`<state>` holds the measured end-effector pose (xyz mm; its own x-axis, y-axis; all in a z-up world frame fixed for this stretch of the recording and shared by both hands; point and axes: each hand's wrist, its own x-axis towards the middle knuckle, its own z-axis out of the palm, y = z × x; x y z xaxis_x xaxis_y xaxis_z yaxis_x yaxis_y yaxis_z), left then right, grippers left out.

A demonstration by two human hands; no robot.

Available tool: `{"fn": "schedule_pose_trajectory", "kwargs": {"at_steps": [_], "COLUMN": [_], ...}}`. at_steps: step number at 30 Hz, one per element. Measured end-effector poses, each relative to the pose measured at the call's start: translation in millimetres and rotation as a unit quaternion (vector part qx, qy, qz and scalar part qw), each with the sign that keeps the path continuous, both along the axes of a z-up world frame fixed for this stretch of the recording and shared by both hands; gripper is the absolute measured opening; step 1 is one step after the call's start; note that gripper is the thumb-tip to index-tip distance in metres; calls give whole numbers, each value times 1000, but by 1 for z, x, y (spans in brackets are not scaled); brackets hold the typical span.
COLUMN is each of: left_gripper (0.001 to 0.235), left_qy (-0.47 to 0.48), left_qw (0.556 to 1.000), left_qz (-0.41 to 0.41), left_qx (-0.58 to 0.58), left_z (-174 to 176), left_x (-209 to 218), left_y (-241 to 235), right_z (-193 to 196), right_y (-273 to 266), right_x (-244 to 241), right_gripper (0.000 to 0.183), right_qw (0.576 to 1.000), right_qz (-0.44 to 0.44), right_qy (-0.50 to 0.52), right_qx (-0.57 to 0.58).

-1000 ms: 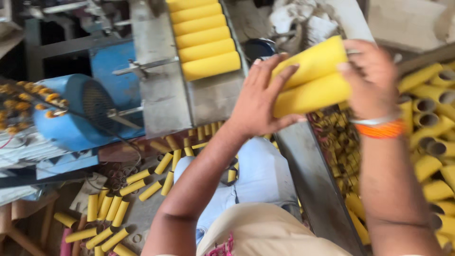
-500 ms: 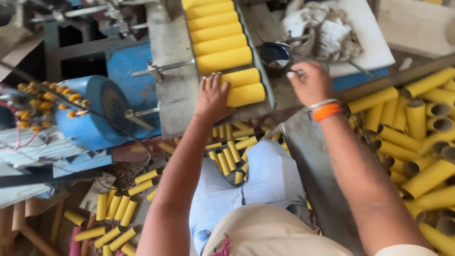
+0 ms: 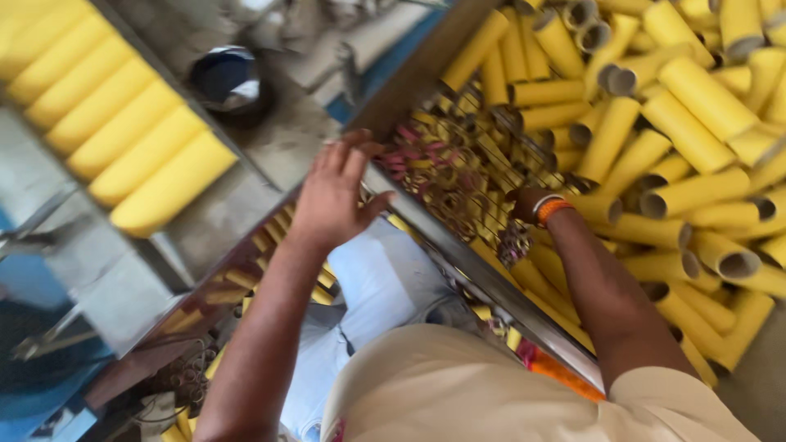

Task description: The person repeatedly picks up yellow cylindrical tubes from a pile, places them onto a conveyor belt, and then removes them to return to the pile. The task involves continuous handling of the tubes without a visible final destination or accumulation.

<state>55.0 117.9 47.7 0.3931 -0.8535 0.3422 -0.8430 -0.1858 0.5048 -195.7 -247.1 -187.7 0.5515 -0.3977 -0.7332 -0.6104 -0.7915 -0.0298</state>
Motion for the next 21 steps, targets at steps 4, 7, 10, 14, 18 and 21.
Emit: {"fn": "schedule_pose_trajectory", "kwargs": {"at_steps": [4, 7, 10, 14, 18, 21], "left_gripper": [67, 70, 61, 45, 42, 45], "left_qy": [47, 44, 19, 34, 42, 6], "left_qw": [995, 989, 993, 995, 995, 999], "left_qz": [-86, -64, -23, -12, -12, -10], "left_qx": [31, 124, 111, 93, 85, 40], "left_z": [-14, -23, -26, -28, -35, -40], "left_x": [-38, -52, -56, -54, -56, -56], "left_y": [-64, -92, -94, -90, -87, -87], "right_z": [-20, -28, -50, -104, -136, -132], "right_y": [9, 11, 15, 21, 31, 19], "right_x": [-46, -60, -77, -79, -89, -70], "right_gripper": [46, 45, 42, 39, 35, 32], "right_qw": [999, 998, 978, 978, 982, 983], "right_qz": [-23, 22, 191, 182, 122, 111], "right_qy": [1, 57, 69, 86, 144, 137], "right_qx": [34, 27, -50, -59, 30, 56]}}
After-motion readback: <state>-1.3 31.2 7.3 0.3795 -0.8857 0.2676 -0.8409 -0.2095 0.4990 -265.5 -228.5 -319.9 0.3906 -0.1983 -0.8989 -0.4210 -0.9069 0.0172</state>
